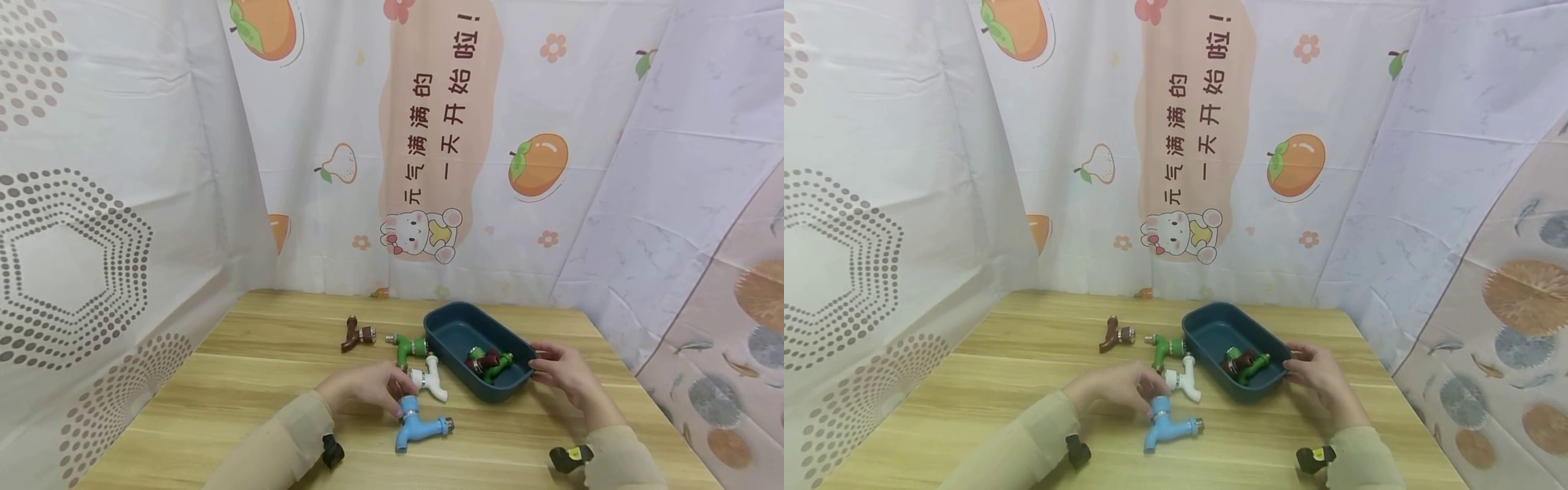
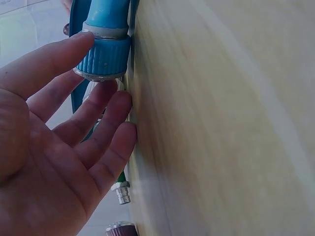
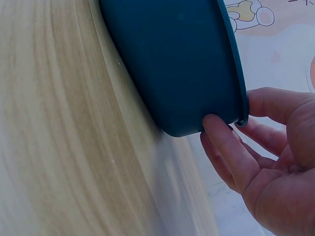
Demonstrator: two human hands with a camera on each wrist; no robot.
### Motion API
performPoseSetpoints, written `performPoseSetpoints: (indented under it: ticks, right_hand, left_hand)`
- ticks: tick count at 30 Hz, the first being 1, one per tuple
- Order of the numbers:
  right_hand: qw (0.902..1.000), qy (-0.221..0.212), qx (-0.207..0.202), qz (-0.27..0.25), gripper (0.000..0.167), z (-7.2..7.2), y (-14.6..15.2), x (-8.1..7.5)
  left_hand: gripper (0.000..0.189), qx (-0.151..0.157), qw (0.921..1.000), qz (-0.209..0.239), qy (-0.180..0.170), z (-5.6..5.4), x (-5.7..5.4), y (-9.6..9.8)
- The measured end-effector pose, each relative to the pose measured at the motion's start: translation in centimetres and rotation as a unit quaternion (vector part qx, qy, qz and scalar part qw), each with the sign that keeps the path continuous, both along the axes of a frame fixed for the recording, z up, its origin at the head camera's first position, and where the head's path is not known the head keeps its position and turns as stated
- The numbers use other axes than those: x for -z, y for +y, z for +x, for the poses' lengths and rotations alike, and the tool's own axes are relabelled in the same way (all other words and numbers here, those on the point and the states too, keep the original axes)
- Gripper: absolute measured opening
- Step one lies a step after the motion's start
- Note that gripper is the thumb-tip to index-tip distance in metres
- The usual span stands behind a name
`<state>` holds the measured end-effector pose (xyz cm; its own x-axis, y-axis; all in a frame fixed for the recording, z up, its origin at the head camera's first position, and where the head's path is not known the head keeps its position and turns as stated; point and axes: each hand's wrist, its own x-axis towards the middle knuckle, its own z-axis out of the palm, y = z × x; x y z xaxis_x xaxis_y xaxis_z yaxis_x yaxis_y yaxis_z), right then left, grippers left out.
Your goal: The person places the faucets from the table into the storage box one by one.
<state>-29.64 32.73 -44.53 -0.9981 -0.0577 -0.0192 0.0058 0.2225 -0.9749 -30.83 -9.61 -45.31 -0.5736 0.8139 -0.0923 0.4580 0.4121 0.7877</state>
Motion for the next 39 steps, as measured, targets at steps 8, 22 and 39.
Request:
performPoseSetpoints:
  ticks: [8,22,39]
  right_hand:
    - [1.0000,0.002,0.005,0.000,0.056,0.0,-0.1,0.0]
    - [1.0000,-0.001,0.005,0.007,0.056,-0.1,0.1,0.1]
    - [0.9999,-0.008,0.005,0.012,0.057,0.0,0.0,-0.2]
  left_hand:
    - [0.042,0.004,1.0000,-0.003,0.005,-0.1,0.1,0.0]
    - [0.038,-0.026,0.9996,-0.001,0.009,-0.3,0.4,-1.5]
    - [0.039,-0.018,0.9998,-0.001,0.003,-0.3,0.2,-1.9]
